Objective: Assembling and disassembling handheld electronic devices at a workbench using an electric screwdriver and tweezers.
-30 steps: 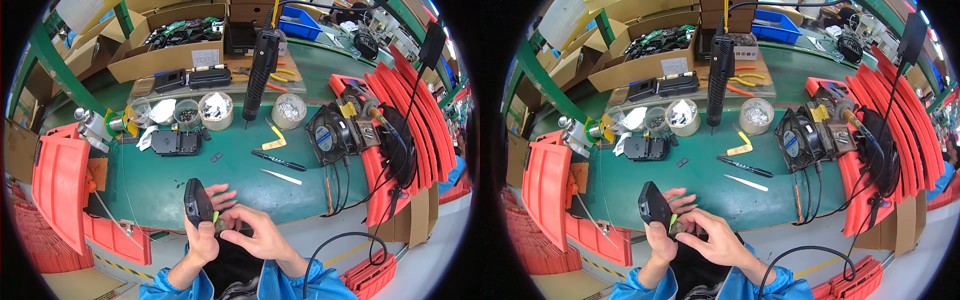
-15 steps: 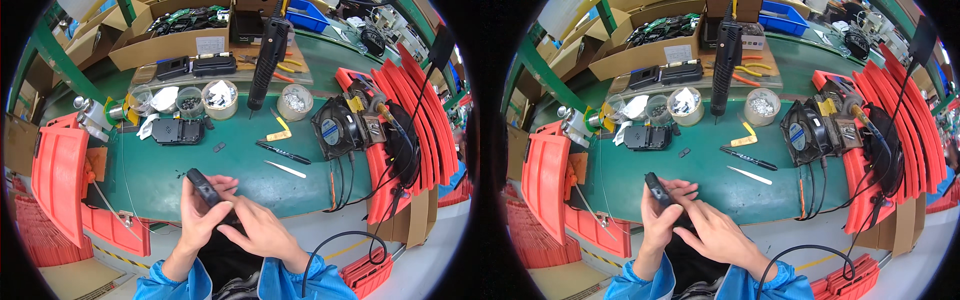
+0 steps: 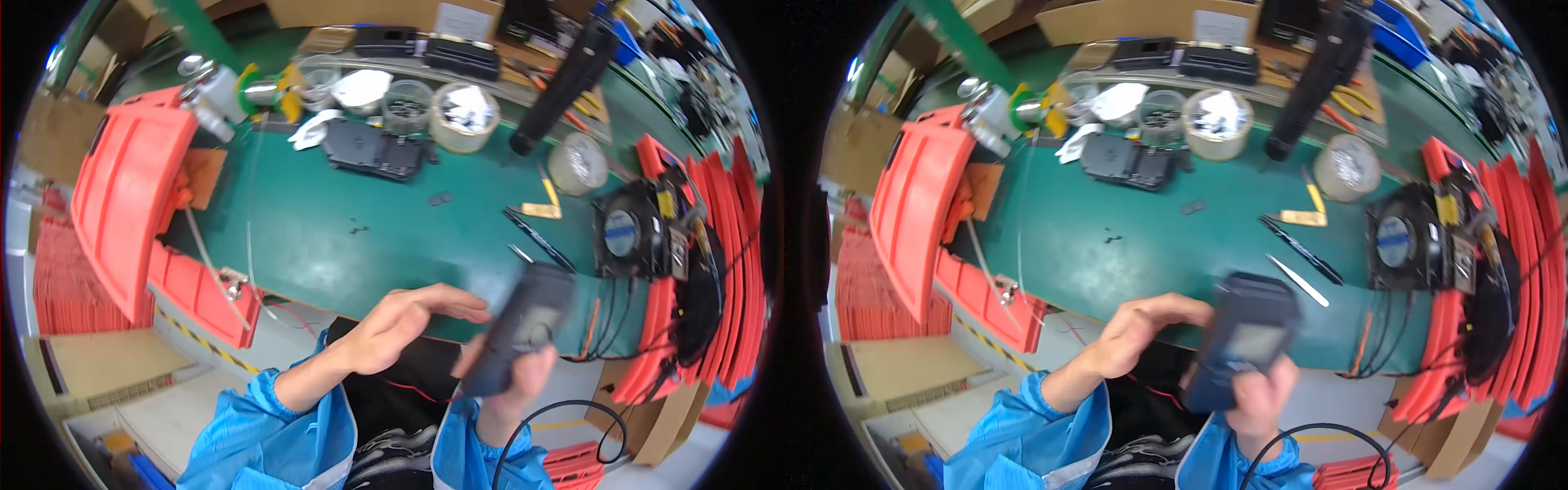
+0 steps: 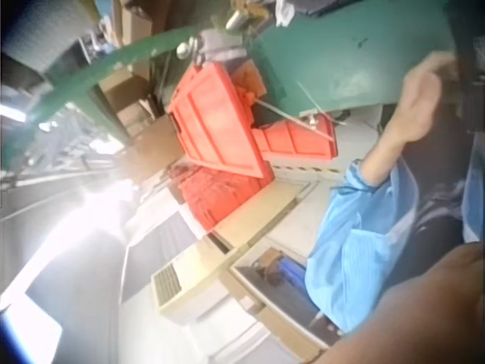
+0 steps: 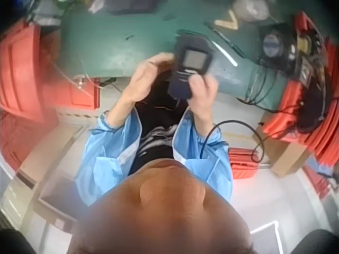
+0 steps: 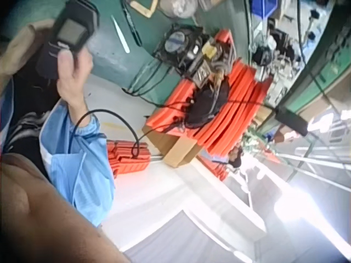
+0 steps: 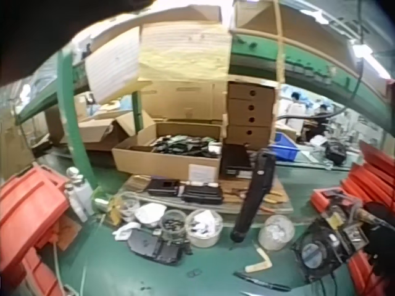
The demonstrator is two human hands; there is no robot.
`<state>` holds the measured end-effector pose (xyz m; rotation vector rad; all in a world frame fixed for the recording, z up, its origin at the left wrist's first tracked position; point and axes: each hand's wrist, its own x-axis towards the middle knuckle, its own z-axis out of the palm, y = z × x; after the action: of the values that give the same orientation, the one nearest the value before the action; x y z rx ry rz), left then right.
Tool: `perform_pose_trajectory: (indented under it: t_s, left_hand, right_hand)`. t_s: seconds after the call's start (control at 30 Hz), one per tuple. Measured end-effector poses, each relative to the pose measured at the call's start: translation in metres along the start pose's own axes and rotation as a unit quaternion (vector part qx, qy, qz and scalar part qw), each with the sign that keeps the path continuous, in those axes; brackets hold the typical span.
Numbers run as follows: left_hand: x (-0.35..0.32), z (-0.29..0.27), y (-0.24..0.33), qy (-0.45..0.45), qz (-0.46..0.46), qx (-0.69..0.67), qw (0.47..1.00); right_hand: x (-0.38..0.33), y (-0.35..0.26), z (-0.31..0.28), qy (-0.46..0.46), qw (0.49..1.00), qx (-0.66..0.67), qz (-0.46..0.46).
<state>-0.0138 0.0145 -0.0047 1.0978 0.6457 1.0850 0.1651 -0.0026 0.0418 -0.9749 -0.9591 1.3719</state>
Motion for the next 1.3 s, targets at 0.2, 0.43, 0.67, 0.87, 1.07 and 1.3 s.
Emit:
perform_pose_trajectory:
  t_s: [0.2, 0.43, 0.67, 0.87, 1.07, 1.3]
  left_hand:
    - [0.002, 0.001, -0.009, -0.024, 0.010, -0.074, 0.997]
    - [0.001, 0.008, -0.007, -0.002, -0.004, -0.063, 0.998]
    - [-0.004, 0.001, -0.007, 0.041, -0.021, -0.049, 0.998]
    - [-0.004, 0.001, -0.002, 0.032, -0.028, -0.006, 0.999]
    - [-0.004, 0.005, 0.001, 0.037, -0.025, 0.033, 0.998]
    - [-0.002, 0.008, 0.001, 0.067, -0.048, 0.004, 0.997]
  right_hand:
    - [0.001, 0.011, -0.024, -0.022, 0.994, 0.052, -0.099]
    - [-0.013, 0.036, -0.038, 0.057, 0.984, -0.126, -0.109]
    - [0.011, 0.027, -0.014, -0.048, 0.993, -0.095, -0.044]
    - [0.015, 0.027, -0.014, -0.081, 0.992, -0.088, -0.023]
    - [0.014, 0.025, -0.012, -0.083, 0.993, -0.087, -0.021]
    - [0.018, 0.034, -0.014, -0.100, 0.991, -0.086, 0.008]
